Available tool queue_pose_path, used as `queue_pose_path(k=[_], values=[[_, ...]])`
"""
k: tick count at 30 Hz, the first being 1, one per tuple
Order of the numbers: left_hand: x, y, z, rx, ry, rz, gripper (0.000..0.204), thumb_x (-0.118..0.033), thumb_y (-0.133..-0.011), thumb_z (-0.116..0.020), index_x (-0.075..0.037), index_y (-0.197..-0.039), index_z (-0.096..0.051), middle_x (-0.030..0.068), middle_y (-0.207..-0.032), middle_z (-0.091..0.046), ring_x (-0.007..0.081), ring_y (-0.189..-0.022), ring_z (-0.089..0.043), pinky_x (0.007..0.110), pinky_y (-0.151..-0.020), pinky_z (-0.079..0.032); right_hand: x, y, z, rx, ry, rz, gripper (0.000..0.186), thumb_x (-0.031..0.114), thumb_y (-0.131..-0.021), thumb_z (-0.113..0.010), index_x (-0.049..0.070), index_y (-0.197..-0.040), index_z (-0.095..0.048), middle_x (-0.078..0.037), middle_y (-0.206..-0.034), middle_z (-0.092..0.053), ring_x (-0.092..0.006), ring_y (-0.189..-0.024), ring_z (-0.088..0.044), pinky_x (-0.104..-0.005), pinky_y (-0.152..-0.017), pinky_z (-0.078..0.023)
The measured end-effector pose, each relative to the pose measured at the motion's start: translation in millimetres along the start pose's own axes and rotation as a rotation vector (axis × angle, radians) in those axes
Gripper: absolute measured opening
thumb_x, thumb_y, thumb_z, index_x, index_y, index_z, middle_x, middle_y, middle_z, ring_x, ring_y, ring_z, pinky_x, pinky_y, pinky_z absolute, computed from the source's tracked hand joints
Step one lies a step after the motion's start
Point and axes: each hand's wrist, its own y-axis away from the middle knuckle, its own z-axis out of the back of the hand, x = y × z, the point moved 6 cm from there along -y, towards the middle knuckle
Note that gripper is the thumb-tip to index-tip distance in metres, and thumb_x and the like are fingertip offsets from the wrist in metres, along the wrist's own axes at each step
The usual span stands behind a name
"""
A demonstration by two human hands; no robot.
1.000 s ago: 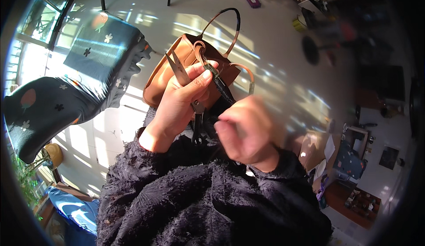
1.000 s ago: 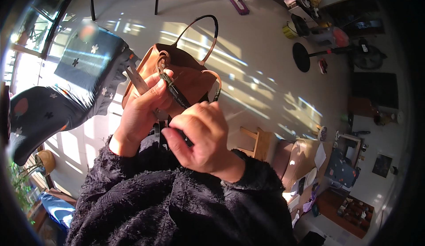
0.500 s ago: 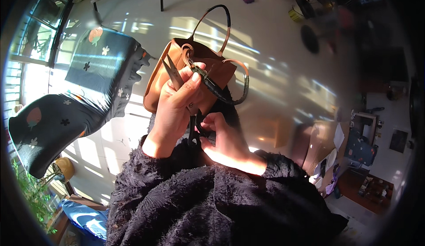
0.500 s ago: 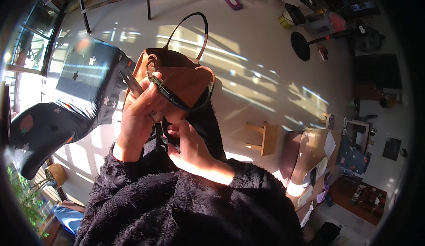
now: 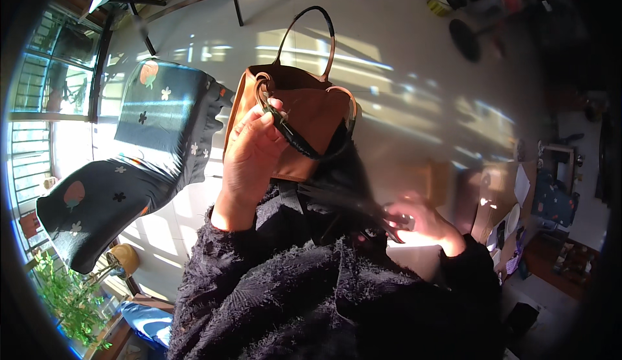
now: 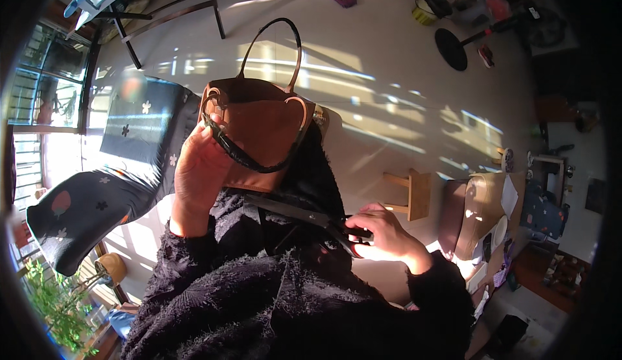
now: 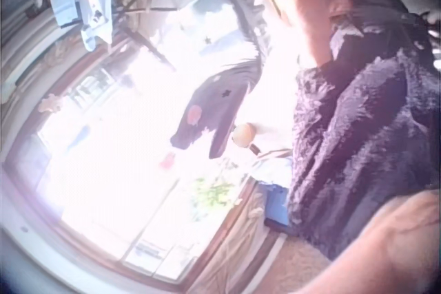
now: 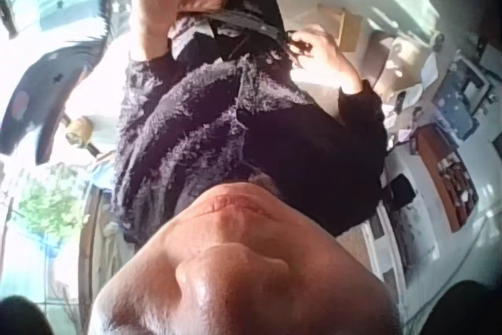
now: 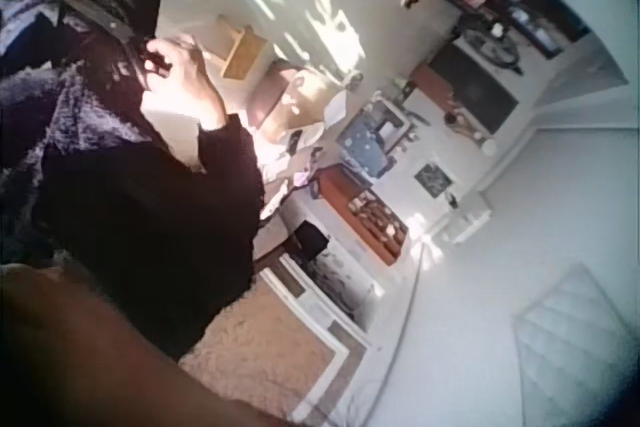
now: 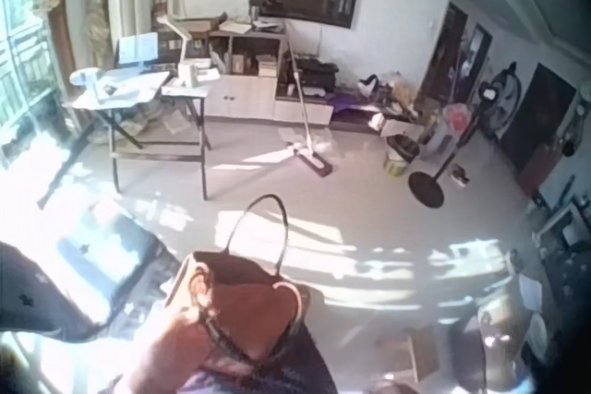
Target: The person uses a pair of scissors to cut a black strap attached to a brown leather handbag. They repeatedly trim the strap, inspect the cut ends, and adjust the strap's position on the bag throughout the clip.
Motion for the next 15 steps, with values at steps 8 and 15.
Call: queue_pose_path(k=[8,15], values=[[10.4,-1.2,2.4,-0.011,-0.066,0.023,0.020,-0.008,-0.090,-0.050,-0.002,-0.107,-0.057,0.0060,-0.107,-0.060,0.0168,-0.099,-0.059,0.035,-0.087,-0.047,20.8,-14.3,13.1,0.217,-1.007,-0.189,0.016,0.005,-0.079,-0.065,0.001,-0.090,-0.055,-0.002,-0.077,-0.057,-0.0089,-0.070,-0.054,-0.0240,-0.069,-0.045],[11.3,-1.3,-4.4,-0.015,-0.074,0.016,0.020,-0.007,-0.089,-0.051,-0.002,-0.108,-0.058,0.0058,-0.106,-0.061,0.0165,-0.099,-0.059,0.031,-0.085,-0.047,17.6,-30.3,4.1,0.274,-1.072,-0.110,0.043,0.040,-0.081,-0.065,0.001,-0.093,-0.051,0.000,-0.072,-0.051,-0.0081,-0.064,-0.049,-0.0224,-0.061,-0.042]])
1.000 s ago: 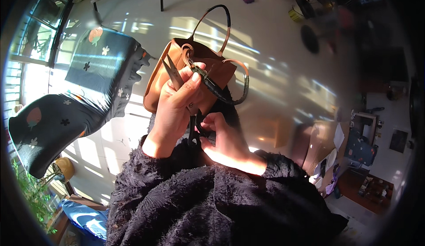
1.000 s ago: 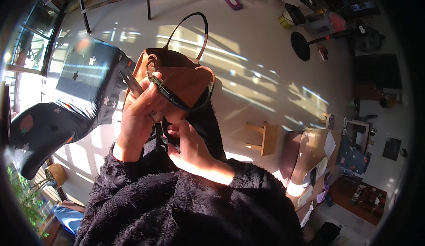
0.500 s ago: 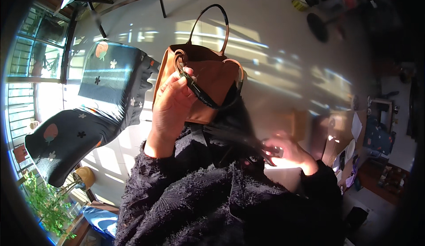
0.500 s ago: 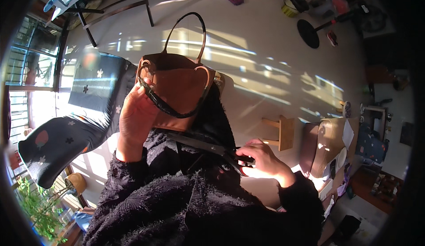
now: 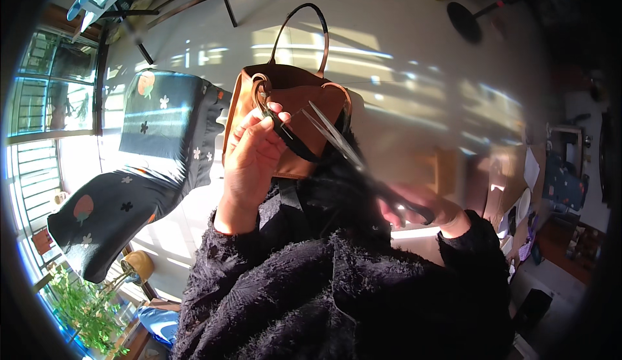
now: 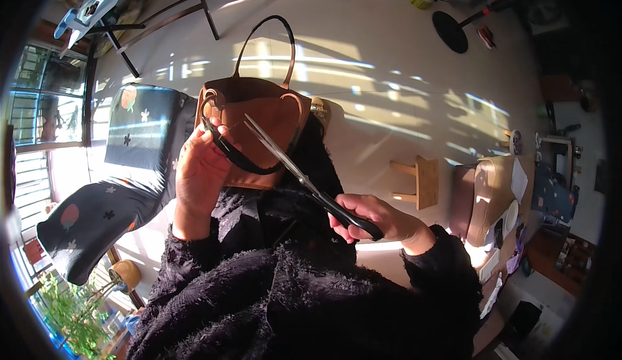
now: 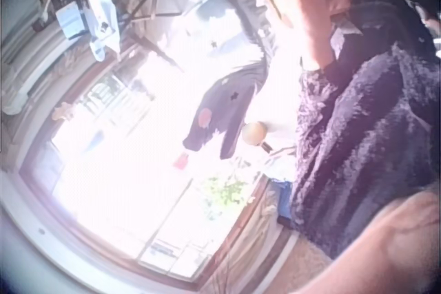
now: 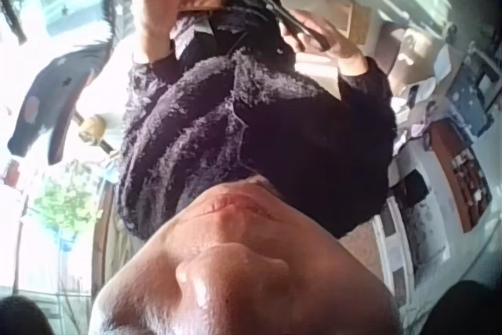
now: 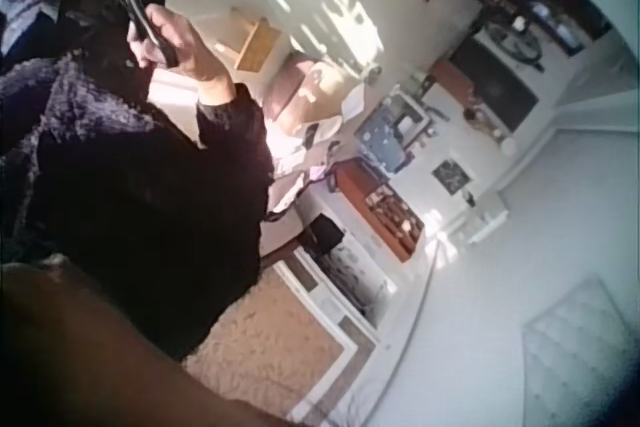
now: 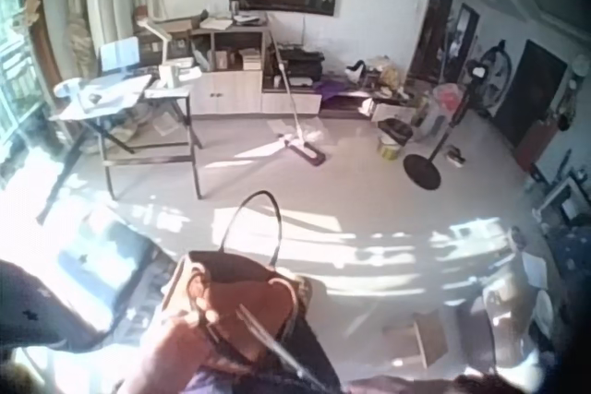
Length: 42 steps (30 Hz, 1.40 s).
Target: The person uses a pair of scissors to cut a black strap attached to a brown leather handbag. They repeatedly trim the strap, inspect the cut ends, and adjust the strap's position on the bag throughout the clip.
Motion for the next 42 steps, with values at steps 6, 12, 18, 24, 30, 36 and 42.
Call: queue_pose_path(k=[6,12,18,24,30,36,42], values=[[0.0,1.6,-2.4,0.012,-0.017,-0.020,0.021,-0.007,-0.090,-0.051,-0.002,-0.108,-0.058,0.0057,-0.104,-0.063,0.0168,-0.099,-0.060,0.030,-0.083,-0.047,4.6,-23.1,-6.9,-0.011,-0.014,0.076,0.050,0.049,-0.080,-0.064,0.002,-0.093,-0.052,-0.001,-0.073,-0.051,-0.0085,-0.065,-0.049,-0.0226,-0.062,-0.042],[-1.0,3.8,-1.3,0.006,-0.055,-0.019,0.021,-0.008,-0.090,-0.051,-0.001,-0.108,-0.057,0.0061,-0.102,-0.062,0.0178,-0.098,-0.060,0.032,-0.083,-0.047,7.6,-27.6,-11.5,-0.047,-0.041,0.097,0.044,0.042,-0.081,-0.064,0.002,-0.093,-0.052,-0.001,-0.074,-0.051,-0.0085,-0.065,-0.049,-0.0226,-0.062,-0.042],[-0.3,6.2,-0.4,-0.043,-0.066,-0.016,0.021,-0.010,-0.089,-0.049,0.000,-0.107,-0.055,0.0079,-0.098,-0.062,0.0184,-0.093,-0.060,0.034,-0.085,-0.047,9.1,-26.1,-11.8,-0.062,-0.033,0.058,0.030,0.028,-0.084,-0.063,0.002,-0.092,-0.052,-0.002,-0.074,-0.051,-0.0082,-0.065,-0.049,-0.0225,-0.062,-0.042],[0.0,6.5,0.8,0.003,-0.046,-0.004,0.020,-0.007,-0.090,-0.051,-0.001,-0.108,-0.057,0.0054,-0.104,-0.062,0.0178,-0.101,-0.060,0.030,-0.083,-0.048,7.8,-23.4,-9.9,-0.088,-0.060,0.085,0.030,0.027,-0.083,-0.065,0.001,-0.092,-0.052,-0.002,-0.073,-0.052,-0.0090,-0.063,-0.050,-0.0228,-0.062,-0.043],[-7.0,3.7,4.3,-0.081,-0.001,-0.033,0.021,-0.011,-0.088,-0.054,-0.002,-0.108,-0.057,0.0043,-0.103,-0.062,0.0152,-0.100,-0.059,0.030,-0.084,-0.047,-3.4,7.4,19.8,-0.365,0.076,0.119,0.027,0.015,-0.080,-0.069,0.000,-0.095,-0.052,-0.002,-0.074,-0.054,-0.0097,-0.067,-0.053,-0.0246,-0.067,-0.045],[-25.5,-4.2,1.7,-0.118,0.024,-0.045,0.025,-0.016,-0.088,-0.057,-0.004,-0.109,-0.055,0.0061,-0.104,-0.061,0.0131,-0.098,-0.059,0.030,-0.083,-0.047,-55.0,42.4,43.6,-0.359,0.776,-0.166,0.028,0.001,-0.064,-0.066,0.004,-0.091,-0.060,-0.008,-0.076,-0.063,-0.0178,-0.073,-0.059,-0.0307,-0.072,-0.046],[-22.6,-5.2,-4.9,-0.095,0.051,-0.024,0.023,-0.013,-0.088,-0.057,-0.002,-0.108,-0.056,0.0072,-0.105,-0.061,0.0138,-0.101,-0.058,0.030,-0.081,-0.049,-49.2,-33.6,23.5,-0.448,1.173,0.124,0.032,0.011,-0.067,-0.065,0.007,-0.099,-0.059,-0.006,-0.089,-0.064,-0.0237,-0.086,-0.060,-0.0348,-0.079,-0.039]])
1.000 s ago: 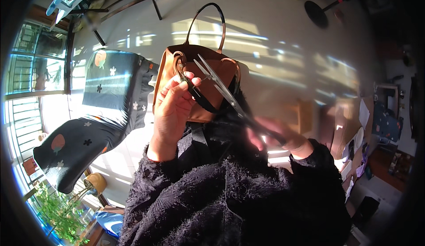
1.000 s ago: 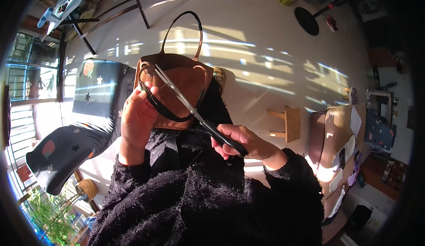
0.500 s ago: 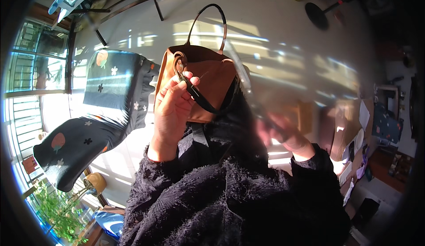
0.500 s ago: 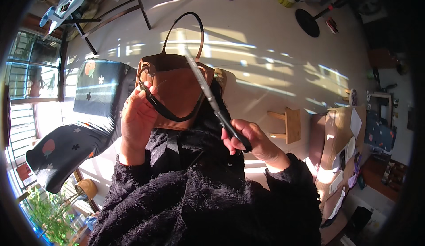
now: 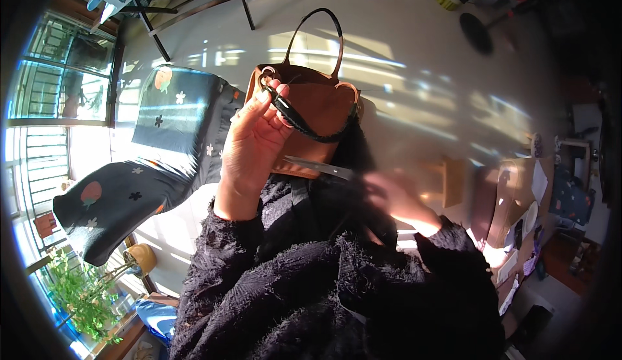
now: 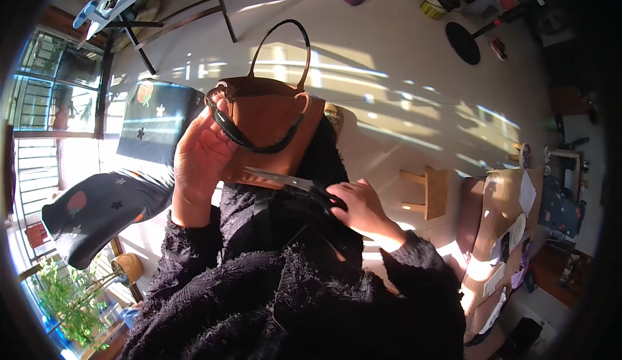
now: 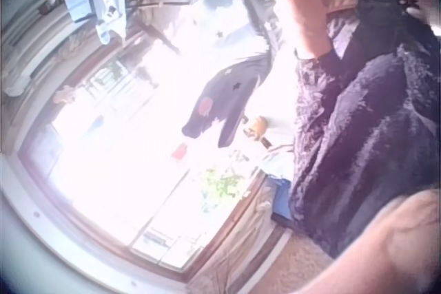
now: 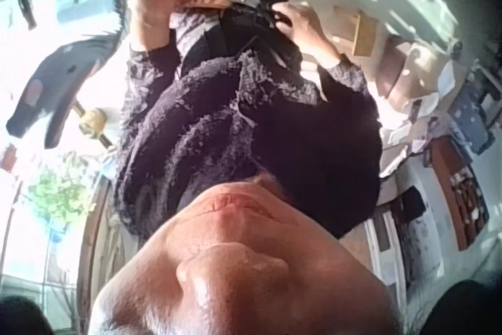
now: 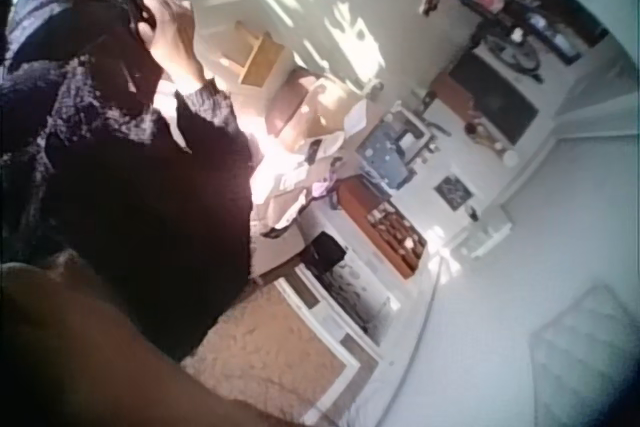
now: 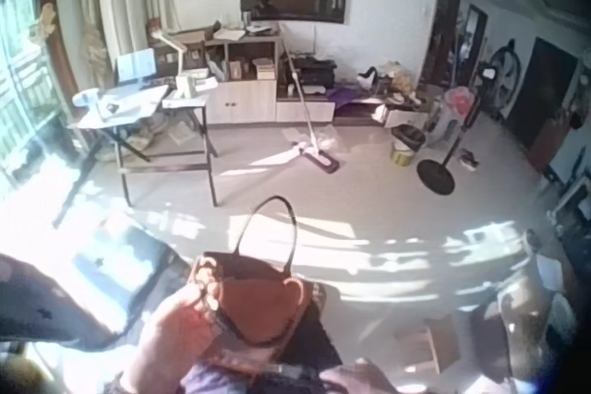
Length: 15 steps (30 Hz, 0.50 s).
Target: The person uses a pair of scissors to cut a black strap attached to a brown leather handbag. They repeatedly trim the strap, inspect the cut ends, and adjust the strap's position on the bag throughout the clip.
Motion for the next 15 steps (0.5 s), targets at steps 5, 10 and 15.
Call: queue_pose_path(k=[5,10,15], values=[[10.0,3.1,-2.1,0.002,0.011,0.030,0.023,-0.011,-0.089,-0.057,-0.001,-0.110,-0.056,0.0071,-0.109,-0.061,0.0158,-0.104,-0.058,0.031,-0.083,-0.049,56.7,-55.2,-31.4,-0.212,0.222,0.338,0.025,0.015,-0.068,-0.064,0.008,-0.091,-0.057,-0.007,-0.085,-0.055,-0.0239,-0.078,-0.056,-0.0353,-0.077,-0.038],[15.8,10.1,2.2,0.043,0.039,0.060,0.023,-0.008,-0.090,-0.054,-0.002,-0.112,-0.056,0.0066,-0.111,-0.060,0.0170,-0.107,-0.056,0.033,-0.086,-0.047,56.1,-79.2,-64.4,-0.077,0.286,0.404,0.010,0.009,-0.067,-0.059,0.006,-0.075,-0.054,-0.009,-0.079,-0.051,-0.0257,-0.073,-0.054,-0.0357,-0.067,-0.041],[21.3,13.9,0.7,0.095,0.092,0.091,0.023,-0.007,-0.090,-0.052,-0.002,-0.113,-0.055,0.0063,-0.113,-0.059,0.0170,-0.107,-0.056,0.033,-0.087,-0.048,17.7,-93.7,-80.6,0.128,-0.435,-0.123,0.009,0.009,-0.075,-0.055,0.000,-0.074,-0.056,-0.012,-0.066,-0.053,-0.0244,-0.057,-0.056,-0.0362,-0.051,-0.044]])
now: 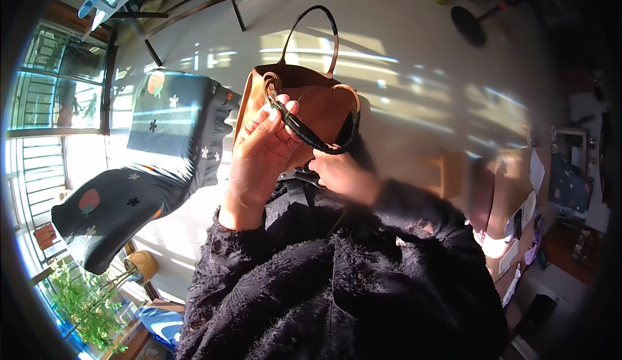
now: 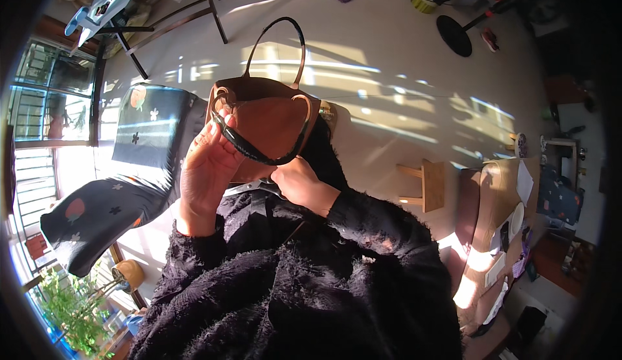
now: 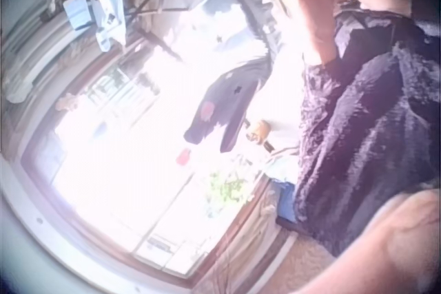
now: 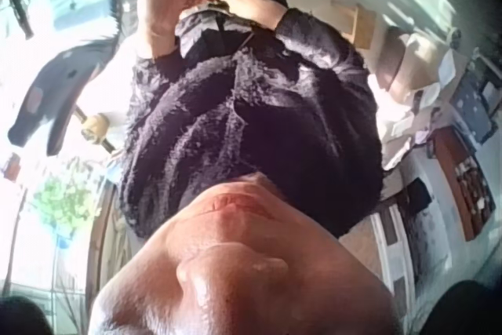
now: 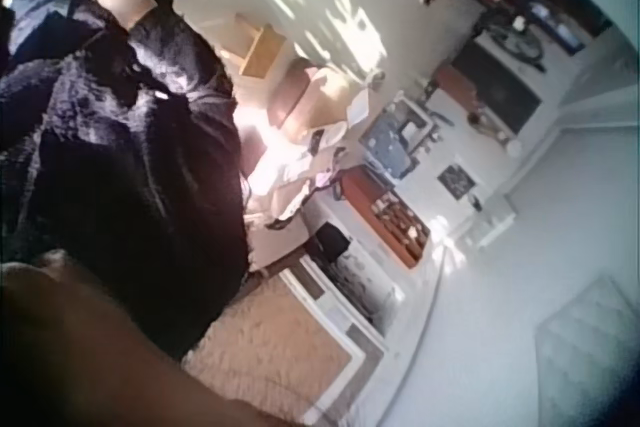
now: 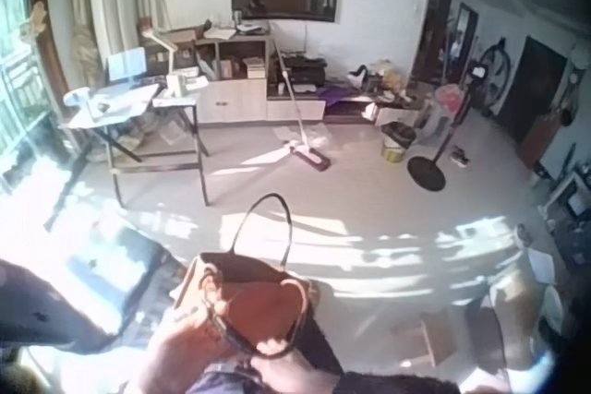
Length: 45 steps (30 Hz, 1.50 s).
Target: The person uses a pair of scissors to cut a black strap attached to a brown leather handbag. They repeatedly trim the strap, inspect the cut ends, and adjust the strap's position on the bag throughout the clip.
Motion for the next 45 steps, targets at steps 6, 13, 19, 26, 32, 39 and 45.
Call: queue_pose_path(k=[6,13,19,26,32,39,45], values=[[2.8,-1.1,-4.4,0.061,-0.013,0.030,0.024,-0.007,-0.090,-0.052,-0.001,-0.113,-0.055,0.0075,-0.109,-0.061,0.0163,-0.105,-0.057,0.032,-0.087,-0.048,7.0,2.5,16.5,-0.103,0.124,0.155,0.011,0.009,-0.077,-0.061,0.000,-0.083,-0.064,-0.013,-0.066,-0.060,-0.0257,-0.054,-0.057,-0.0323,-0.057,-0.048],[0.4,5.0,-1.0,-0.015,-0.057,-0.038,0.025,-0.008,-0.091,-0.053,-0.001,-0.114,-0.056,0.0089,-0.107,-0.062,0.0156,-0.102,-0.059,0.031,-0.087,-0.048,146.8,78.0,87.6,0.108,-0.209,0.582,0.009,0.009,-0.084,-0.064,0.002,-0.088,-0.066,-0.006,-0.077,-0.059,-0.0163,-0.077,-0.055,-0.0272,-0.069,-0.044],[11.1,4.1,-12.4,-0.023,-0.118,-0.001,0.024,-0.011,-0.092,-0.052,-0.002,-0.114,-0.056,0.0084,-0.106,-0.062,0.0148,-0.100,-0.059,0.028,-0.086,-0.048,136.3,38.4,109.5,-0.555,-0.228,0.410,0.012,0.011,-0.086,-0.063,0.001,-0.090,-0.067,-0.002,-0.076,-0.055,-0.0083,-0.068,-0.046,-0.0220,-0.060,-0.040],[13.4,7.3,-9.8,-0.023,-0.096,0.061,0.023,-0.013,-0.093,-0.051,-0.003,-0.112,-0.056,0.0083,-0.105,-0.063,0.0144,-0.092,-0.061,0.027,-0.083,-0.048,145.2,22.6,94.2,-0.499,-0.656,0.360,0.010,0.006,-0.083,-0.065,-0.003,-0.085,-0.066,-0.004,-0.080,-0.059,-0.0092,-0.073,-0.057,-0.0217,-0.065,-0.048],[12.9,8.2,-15.4,0.034,-0.094,0.086,0.021,-0.012,-0.092,-0.052,-0.002,-0.110,-0.057,0.0046,-0.100,-0.063,0.0114,-0.087,-0.059,0.025,-0.079,-0.047,161.6,28.8,100.5,-0.487,-0.386,0.492,0.005,0.003,-0.082,-0.064,-0.002,-0.084,-0.064,-0.003,-0.077,-0.058,-0.0085,-0.071,-0.053,-0.0221,-0.065,-0.044],[5.0,50.0,-37.8,0.208,0.023,0.204,0.026,-0.004,-0.088,-0.055,0.002,-0.114,-0.054,0.0094,-0.103,-0.063,0.0146,-0.098,-0.059,0.029,-0.089,-0.044,217.1,71.0,89.0,-0.377,-0.008,0.902,0.010,0.004,-0.068,-0.069,0.011,-0.073,-0.066,0.003,-0.074,-0.051,-0.0121,-0.068,-0.045,-0.0282,-0.063,-0.033],[3.8,64.6,-46.0,0.281,0.175,0.311,0.025,0.005,-0.084,-0.057,0.007,-0.109,-0.054,0.0179,-0.108,-0.060,0.0212,-0.099,-0.060,0.033,-0.091,-0.044,226.4,78.2,60.9,-1.173,-0.152,0.900,0.013,0.004,-0.064,-0.064,0.017,-0.064,-0.063,0.009,-0.074,-0.043,-0.0092,-0.070,-0.041,-0.0332,-0.072,-0.029]])
